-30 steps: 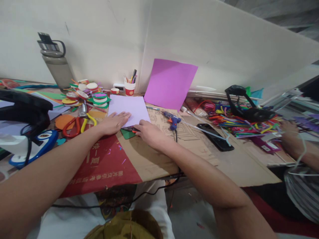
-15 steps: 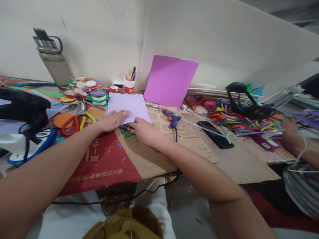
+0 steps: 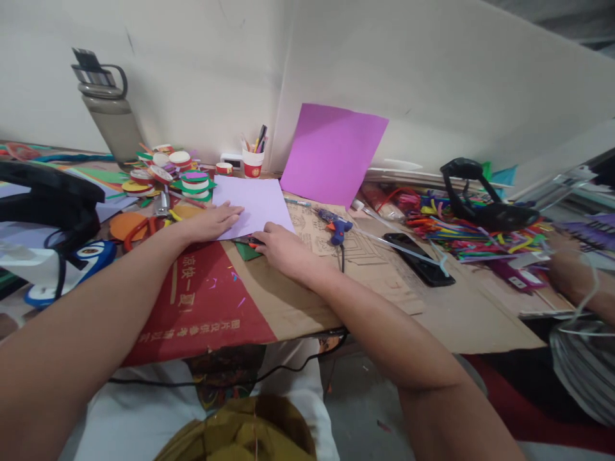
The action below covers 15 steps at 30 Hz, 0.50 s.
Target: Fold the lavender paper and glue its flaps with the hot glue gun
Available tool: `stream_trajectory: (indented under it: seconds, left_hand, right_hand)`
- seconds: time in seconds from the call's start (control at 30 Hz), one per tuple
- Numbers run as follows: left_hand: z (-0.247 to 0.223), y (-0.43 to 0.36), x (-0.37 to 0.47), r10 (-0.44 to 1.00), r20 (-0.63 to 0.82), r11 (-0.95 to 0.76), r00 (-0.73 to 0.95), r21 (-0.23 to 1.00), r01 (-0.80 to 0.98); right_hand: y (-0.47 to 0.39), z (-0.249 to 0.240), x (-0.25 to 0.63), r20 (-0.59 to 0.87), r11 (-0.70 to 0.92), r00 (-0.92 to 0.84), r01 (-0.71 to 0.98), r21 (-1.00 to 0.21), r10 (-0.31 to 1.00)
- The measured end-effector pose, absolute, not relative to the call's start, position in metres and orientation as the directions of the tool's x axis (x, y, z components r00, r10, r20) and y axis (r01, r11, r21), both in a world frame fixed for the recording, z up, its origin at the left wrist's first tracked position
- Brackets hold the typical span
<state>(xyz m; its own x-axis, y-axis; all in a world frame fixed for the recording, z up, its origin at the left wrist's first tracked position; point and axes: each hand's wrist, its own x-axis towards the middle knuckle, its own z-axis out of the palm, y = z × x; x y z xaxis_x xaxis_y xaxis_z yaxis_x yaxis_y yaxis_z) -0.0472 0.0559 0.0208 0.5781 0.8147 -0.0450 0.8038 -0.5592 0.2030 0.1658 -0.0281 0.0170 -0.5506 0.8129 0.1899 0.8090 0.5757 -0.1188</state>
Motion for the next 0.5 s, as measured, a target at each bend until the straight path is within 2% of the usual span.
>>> stream_trajectory:
  seconds: [0.17,0.33,0.37,0.5]
  left_hand:
    - [0.012,0.063,-0.049,0.805,-0.029,-0.585,0.593,0.129,0.801]
    - [0.035,0.062,-0.05,0.835,0.094,-0.545,0.542,0.018,0.838]
    - [0.041,0.062,-0.051,0.847,0.083,-0.531,0.526,0.053,0.846]
    - [0.057,0.06,-0.061,0.844,-0.143,-0.482,0.516,0.216,0.849]
  right_hand:
    - [-0.026,0.012,0.168,0.211,0.596,-0.564,0.79,-0.141,0.798]
    - [-0.027,0.011,0.169,0.221,0.59,-0.555,0.792,-0.155,0.802]
    - [-0.027,0.011,0.169,0.216,0.587,-0.552,0.795,-0.155,0.805]
    - [-0.028,0.014,0.169,0.2,0.578,-0.546,0.797,-0.174,0.813]
